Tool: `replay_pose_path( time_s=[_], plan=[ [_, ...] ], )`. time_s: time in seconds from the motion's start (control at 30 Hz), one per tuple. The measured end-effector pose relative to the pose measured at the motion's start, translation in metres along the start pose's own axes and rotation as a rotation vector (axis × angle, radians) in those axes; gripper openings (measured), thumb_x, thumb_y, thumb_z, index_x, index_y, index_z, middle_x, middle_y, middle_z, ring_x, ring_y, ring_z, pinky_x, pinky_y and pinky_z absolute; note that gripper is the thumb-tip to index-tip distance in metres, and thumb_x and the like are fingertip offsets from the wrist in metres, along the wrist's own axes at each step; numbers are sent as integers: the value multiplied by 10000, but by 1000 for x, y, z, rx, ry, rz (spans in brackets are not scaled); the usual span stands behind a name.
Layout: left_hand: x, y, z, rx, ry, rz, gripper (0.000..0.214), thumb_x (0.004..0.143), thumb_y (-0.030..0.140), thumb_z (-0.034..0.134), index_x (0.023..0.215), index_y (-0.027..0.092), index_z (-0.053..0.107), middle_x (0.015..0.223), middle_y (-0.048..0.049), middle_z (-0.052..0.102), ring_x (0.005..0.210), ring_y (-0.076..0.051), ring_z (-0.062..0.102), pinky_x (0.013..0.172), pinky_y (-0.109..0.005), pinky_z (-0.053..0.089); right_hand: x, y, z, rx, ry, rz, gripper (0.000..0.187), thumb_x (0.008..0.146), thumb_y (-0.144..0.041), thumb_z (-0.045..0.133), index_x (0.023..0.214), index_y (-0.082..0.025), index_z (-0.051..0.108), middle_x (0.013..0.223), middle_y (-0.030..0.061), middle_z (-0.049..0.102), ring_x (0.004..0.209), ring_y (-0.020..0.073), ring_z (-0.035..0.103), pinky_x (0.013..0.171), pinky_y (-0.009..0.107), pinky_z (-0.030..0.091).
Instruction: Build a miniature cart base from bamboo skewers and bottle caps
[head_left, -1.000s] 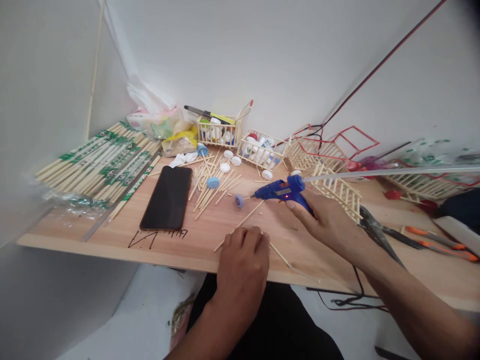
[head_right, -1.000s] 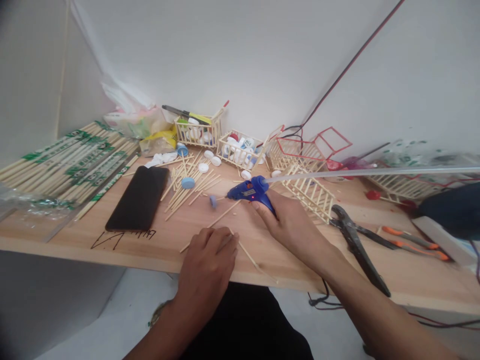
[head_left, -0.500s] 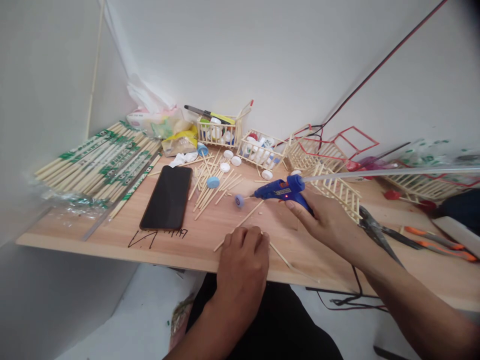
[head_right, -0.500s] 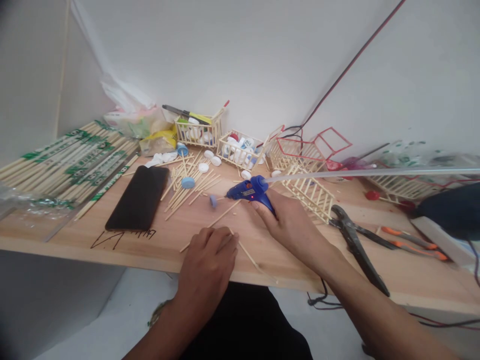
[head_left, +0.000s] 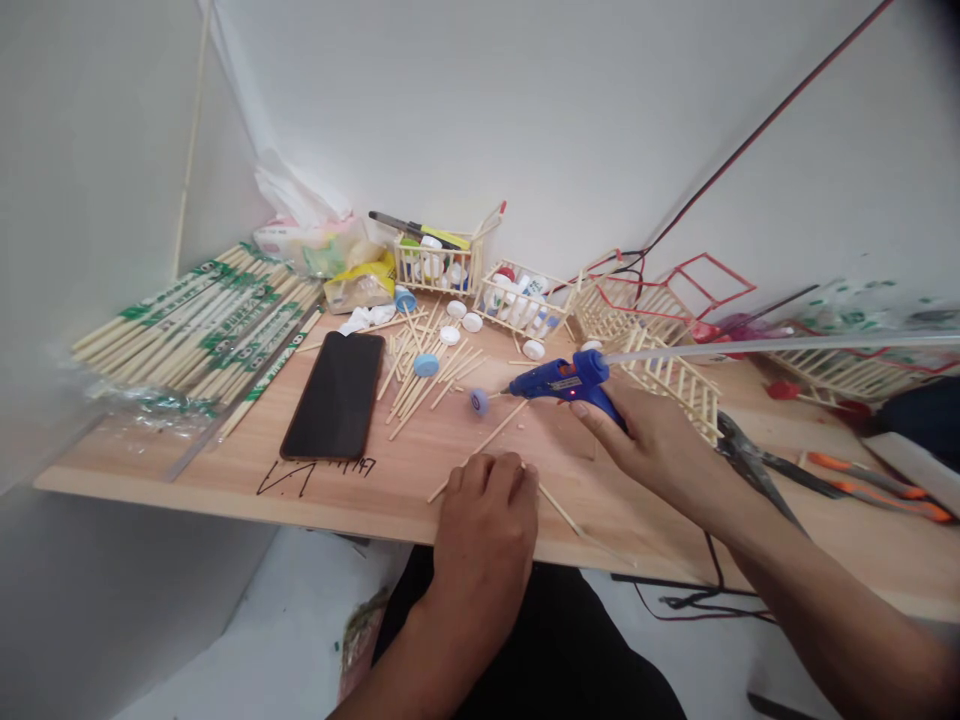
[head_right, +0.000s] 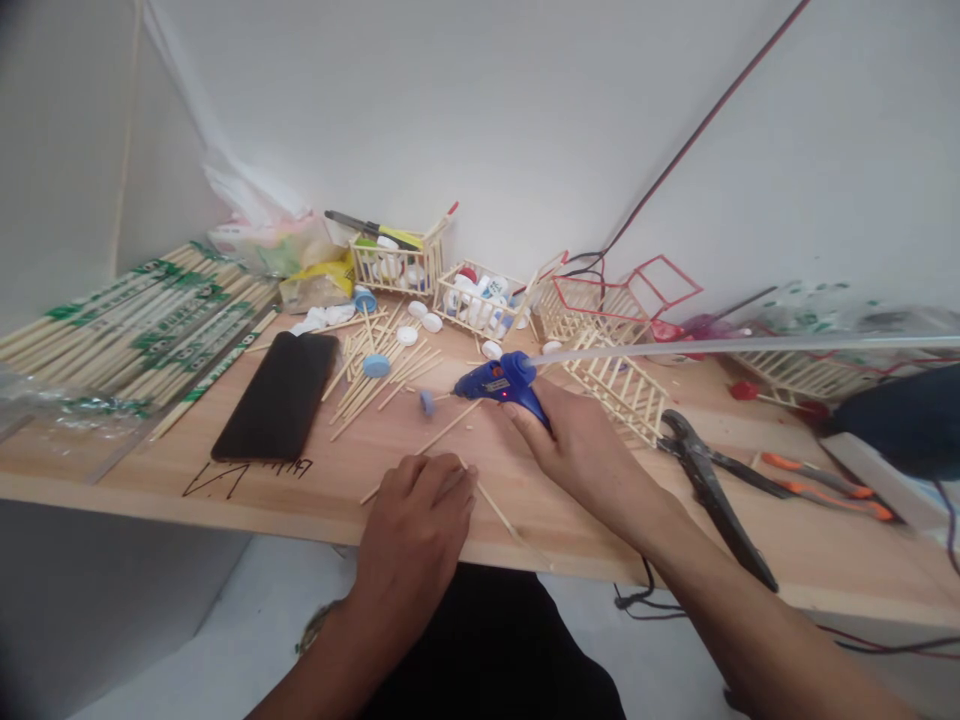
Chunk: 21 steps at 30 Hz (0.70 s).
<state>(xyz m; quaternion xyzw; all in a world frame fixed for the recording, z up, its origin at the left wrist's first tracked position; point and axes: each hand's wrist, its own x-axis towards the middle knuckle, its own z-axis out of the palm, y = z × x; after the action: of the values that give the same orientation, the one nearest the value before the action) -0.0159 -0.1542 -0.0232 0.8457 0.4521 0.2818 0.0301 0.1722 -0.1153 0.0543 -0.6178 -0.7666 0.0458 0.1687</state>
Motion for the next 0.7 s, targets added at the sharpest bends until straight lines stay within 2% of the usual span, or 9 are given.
replay_pose_path(
  time_s=[0.33,0.57,0.7],
  plan=[
    [0,0,0,-11,3,-5,250,885,177,530,1120,184,615,1093,-41,613,920,-221,512,735,-404,453,-1,-2,-1,-49,67,-42,256,936,-418,437,835,-199,525,689,22,615,584,169,543,554,278,354],
    [0,0,0,-5,2,-5,238,880,172,534,1100,191,625,1068,-41,619,898,-220,517,707,-398,444,0,-2,-1,-20,28,-20,265,942,-423,416,908,-195,547,776,54,657,666,200,589,610,296,395],
    [0,0,1,-1,5,-3,238,888,181,528,1107,190,623,1074,-46,617,903,-220,518,716,-394,439,-1,0,0,-56,62,-32,266,935,-426,429,841,-198,528,703,36,622,598,176,543,563,280,356]
  ],
)
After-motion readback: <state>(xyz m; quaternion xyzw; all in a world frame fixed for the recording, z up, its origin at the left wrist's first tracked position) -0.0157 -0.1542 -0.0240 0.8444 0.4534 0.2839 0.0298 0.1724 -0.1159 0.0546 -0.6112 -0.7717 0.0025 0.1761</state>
